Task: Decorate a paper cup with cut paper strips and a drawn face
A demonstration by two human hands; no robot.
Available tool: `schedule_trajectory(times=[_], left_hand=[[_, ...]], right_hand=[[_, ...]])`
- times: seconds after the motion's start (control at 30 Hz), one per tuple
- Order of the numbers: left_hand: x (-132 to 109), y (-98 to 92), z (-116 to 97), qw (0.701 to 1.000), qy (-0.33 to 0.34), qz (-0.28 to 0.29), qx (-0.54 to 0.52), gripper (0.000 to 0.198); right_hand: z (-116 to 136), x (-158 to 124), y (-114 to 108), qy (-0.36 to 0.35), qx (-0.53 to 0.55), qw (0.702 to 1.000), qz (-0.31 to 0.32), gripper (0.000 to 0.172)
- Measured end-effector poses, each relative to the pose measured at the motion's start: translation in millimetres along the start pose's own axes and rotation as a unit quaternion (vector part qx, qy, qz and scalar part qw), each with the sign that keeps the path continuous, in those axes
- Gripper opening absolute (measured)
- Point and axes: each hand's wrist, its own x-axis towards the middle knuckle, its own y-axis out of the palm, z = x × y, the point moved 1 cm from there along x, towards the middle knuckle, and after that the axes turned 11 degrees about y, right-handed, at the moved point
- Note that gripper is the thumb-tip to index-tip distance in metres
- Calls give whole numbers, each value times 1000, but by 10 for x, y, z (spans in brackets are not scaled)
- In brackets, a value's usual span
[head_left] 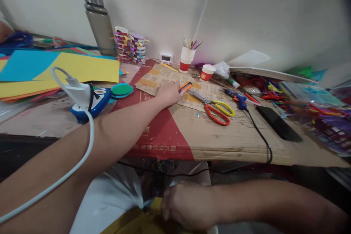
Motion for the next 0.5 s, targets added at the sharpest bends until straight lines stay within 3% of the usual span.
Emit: schedule_trajectory(times=[0.07, 0.17, 0.23, 0.3, 0.37, 0.4, 0.5], left_hand=[[-1, -6, -2, 1000, 2, -1, 3, 48], [-4, -28, -8, 1000, 2, 1, 2, 48], [-9, -48, -9, 1000, -5, 4, -5, 47], [-13, -65, -2, 1000, -12, 7, -12, 46], [-13, -73, 17, 1000, -14, 9, -16, 45], [-12, -73, 30, 1000, -14, 9, -22, 45], [-12, -66, 72, 999, -20, 3, -41, 43]], right_hand=[[178, -169, -253, -61, -2, 998, 0, 13], [354, -270, -511, -118, -100, 983, -101, 29], [384, -196, -506, -94, -219, 958, -160, 27], [383, -86, -463, -41, -287, 941, -176, 31], [412, -43, -520, -16, -311, 940, -139, 38], [452, -65, -607, -41, -313, 942, -112, 38], [577, -229, -1057, -62, -231, 969, -65, 13]])
